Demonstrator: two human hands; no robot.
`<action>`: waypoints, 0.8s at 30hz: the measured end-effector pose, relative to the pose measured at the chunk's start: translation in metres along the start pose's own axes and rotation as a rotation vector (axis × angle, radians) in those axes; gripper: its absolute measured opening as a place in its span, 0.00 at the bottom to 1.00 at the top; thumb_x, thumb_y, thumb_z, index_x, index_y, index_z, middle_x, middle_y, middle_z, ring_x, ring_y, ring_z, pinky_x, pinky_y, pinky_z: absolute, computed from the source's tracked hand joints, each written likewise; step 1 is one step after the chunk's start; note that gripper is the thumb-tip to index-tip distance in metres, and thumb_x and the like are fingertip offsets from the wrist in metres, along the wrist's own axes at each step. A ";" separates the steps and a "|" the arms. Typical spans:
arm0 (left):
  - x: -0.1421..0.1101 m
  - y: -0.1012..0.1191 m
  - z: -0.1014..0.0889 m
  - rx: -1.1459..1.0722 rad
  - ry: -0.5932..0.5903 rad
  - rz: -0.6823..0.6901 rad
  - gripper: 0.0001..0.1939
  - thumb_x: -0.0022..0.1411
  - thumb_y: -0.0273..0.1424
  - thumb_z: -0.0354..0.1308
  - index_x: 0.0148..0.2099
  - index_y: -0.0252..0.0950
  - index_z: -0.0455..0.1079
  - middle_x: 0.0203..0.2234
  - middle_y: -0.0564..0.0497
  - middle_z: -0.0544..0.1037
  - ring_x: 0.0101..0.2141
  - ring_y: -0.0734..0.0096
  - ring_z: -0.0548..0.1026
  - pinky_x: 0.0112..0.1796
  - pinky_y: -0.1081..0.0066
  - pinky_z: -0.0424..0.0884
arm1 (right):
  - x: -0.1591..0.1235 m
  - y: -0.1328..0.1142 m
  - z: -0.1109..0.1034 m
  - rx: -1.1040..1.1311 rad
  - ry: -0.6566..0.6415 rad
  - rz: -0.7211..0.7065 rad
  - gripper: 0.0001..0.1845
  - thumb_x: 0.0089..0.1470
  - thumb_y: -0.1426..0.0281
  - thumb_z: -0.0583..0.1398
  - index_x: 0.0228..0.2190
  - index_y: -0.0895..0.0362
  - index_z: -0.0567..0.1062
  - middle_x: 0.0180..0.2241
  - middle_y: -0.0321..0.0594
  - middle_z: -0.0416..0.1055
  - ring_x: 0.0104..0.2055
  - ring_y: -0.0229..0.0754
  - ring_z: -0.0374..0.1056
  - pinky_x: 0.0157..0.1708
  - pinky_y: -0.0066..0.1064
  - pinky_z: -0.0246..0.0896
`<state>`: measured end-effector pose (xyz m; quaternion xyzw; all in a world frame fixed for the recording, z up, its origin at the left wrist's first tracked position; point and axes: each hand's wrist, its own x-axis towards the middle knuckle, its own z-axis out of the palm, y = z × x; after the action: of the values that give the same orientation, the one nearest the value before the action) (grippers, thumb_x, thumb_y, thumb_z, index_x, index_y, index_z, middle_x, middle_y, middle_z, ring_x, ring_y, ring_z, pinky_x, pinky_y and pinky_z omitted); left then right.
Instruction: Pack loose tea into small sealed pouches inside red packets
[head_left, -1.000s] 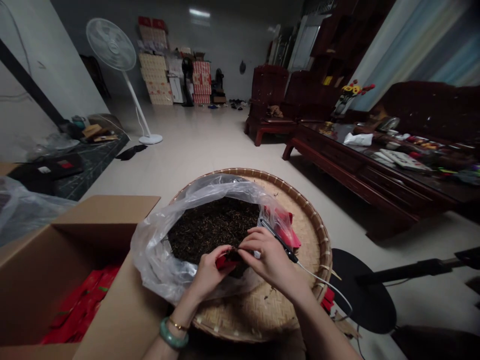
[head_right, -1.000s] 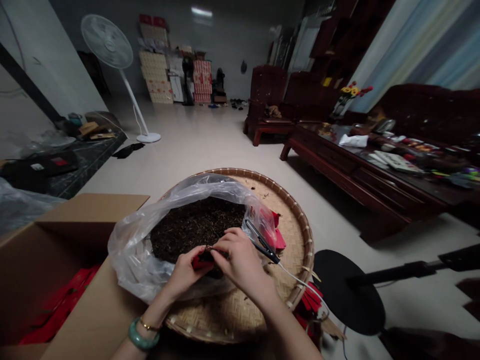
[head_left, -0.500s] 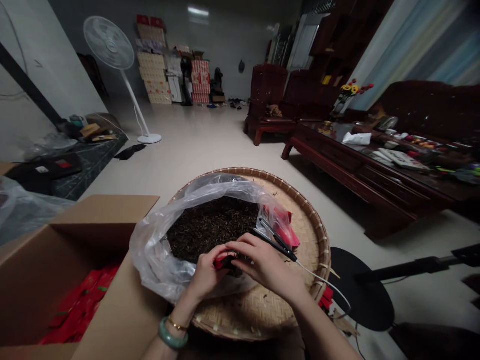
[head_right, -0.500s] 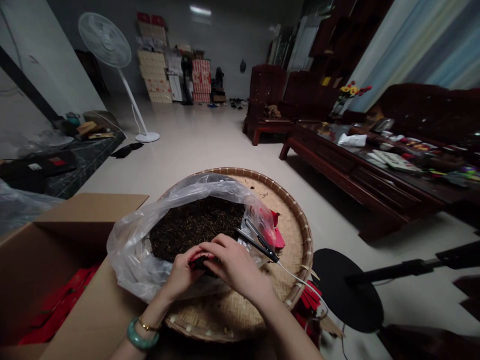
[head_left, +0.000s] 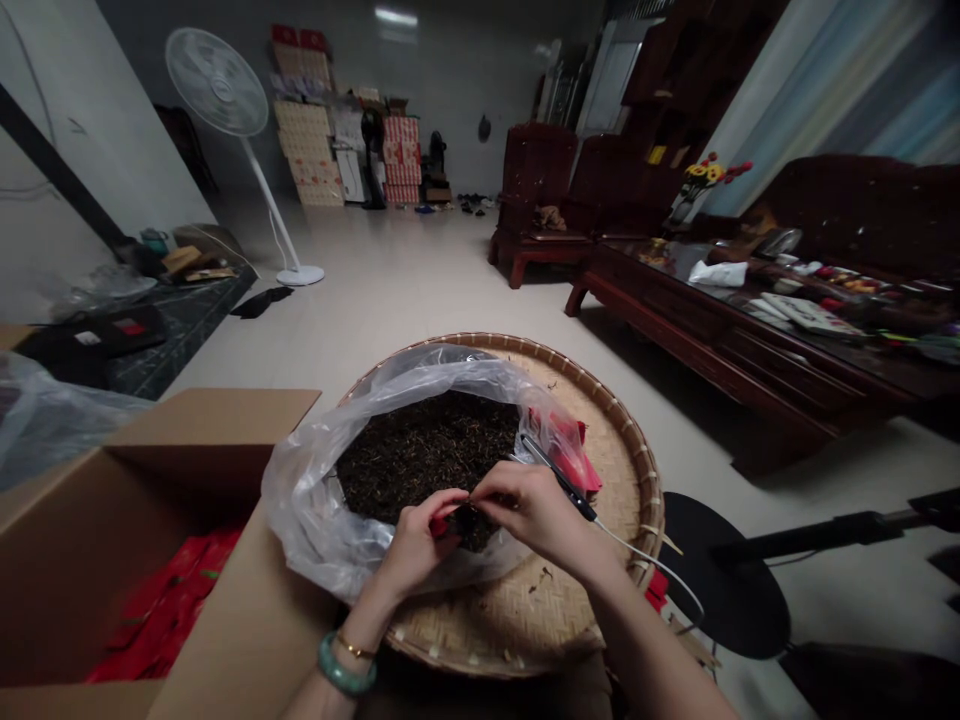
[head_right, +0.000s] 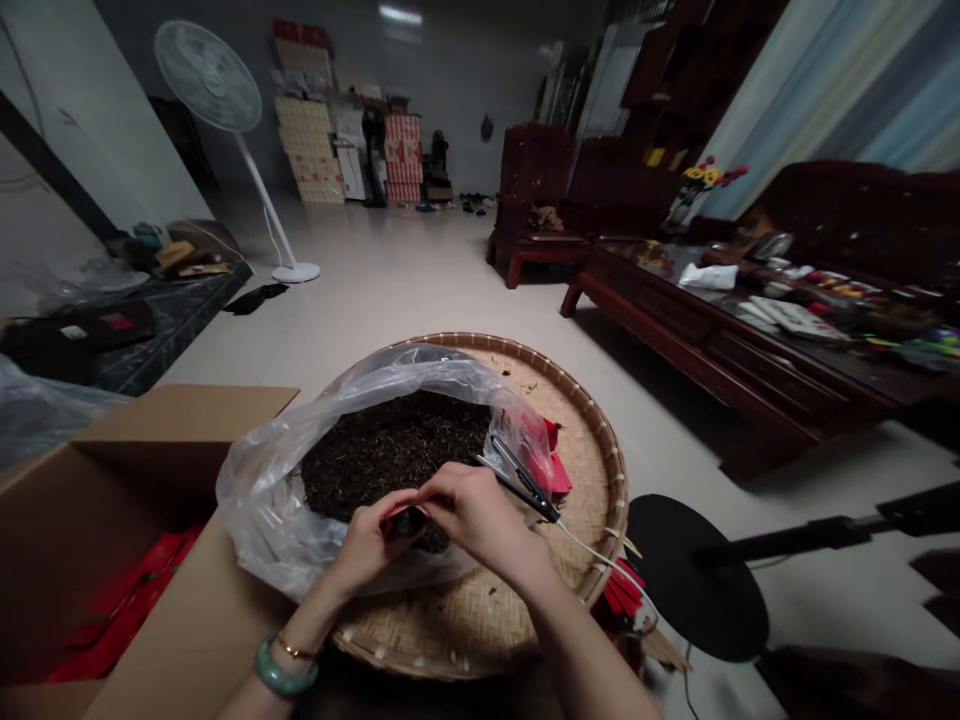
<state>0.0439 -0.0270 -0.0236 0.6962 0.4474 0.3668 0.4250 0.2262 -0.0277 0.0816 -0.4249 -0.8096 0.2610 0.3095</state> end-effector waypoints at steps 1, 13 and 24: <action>0.000 0.000 0.000 0.006 0.009 -0.003 0.20 0.51 0.24 0.57 0.48 0.37 0.69 0.39 0.50 0.79 0.38 0.67 0.77 0.38 0.71 0.72 | -0.001 -0.001 -0.003 0.008 0.026 -0.004 0.07 0.54 0.76 0.58 0.30 0.56 0.76 0.28 0.37 0.71 0.31 0.35 0.67 0.32 0.26 0.61; -0.001 0.005 -0.001 0.038 -0.004 -0.017 0.20 0.49 0.24 0.59 0.47 0.38 0.70 0.40 0.50 0.79 0.39 0.66 0.76 0.41 0.71 0.71 | -0.007 -0.012 0.007 -0.527 -0.358 -0.025 0.06 0.54 0.71 0.59 0.31 0.56 0.77 0.29 0.39 0.69 0.30 0.39 0.63 0.27 0.28 0.54; 0.004 0.011 0.001 -0.170 -0.037 -0.190 0.10 0.49 0.32 0.61 0.33 0.31 0.73 0.26 0.51 0.78 0.29 0.68 0.73 0.31 0.73 0.69 | 0.003 0.016 0.023 -0.084 -0.078 0.086 0.07 0.51 0.73 0.61 0.36 0.56 0.74 0.32 0.37 0.69 0.33 0.36 0.65 0.31 0.25 0.59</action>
<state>0.0498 -0.0257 -0.0138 0.6187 0.4708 0.3486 0.5234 0.2166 -0.0203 0.0555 -0.4613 -0.8124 0.2563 0.2480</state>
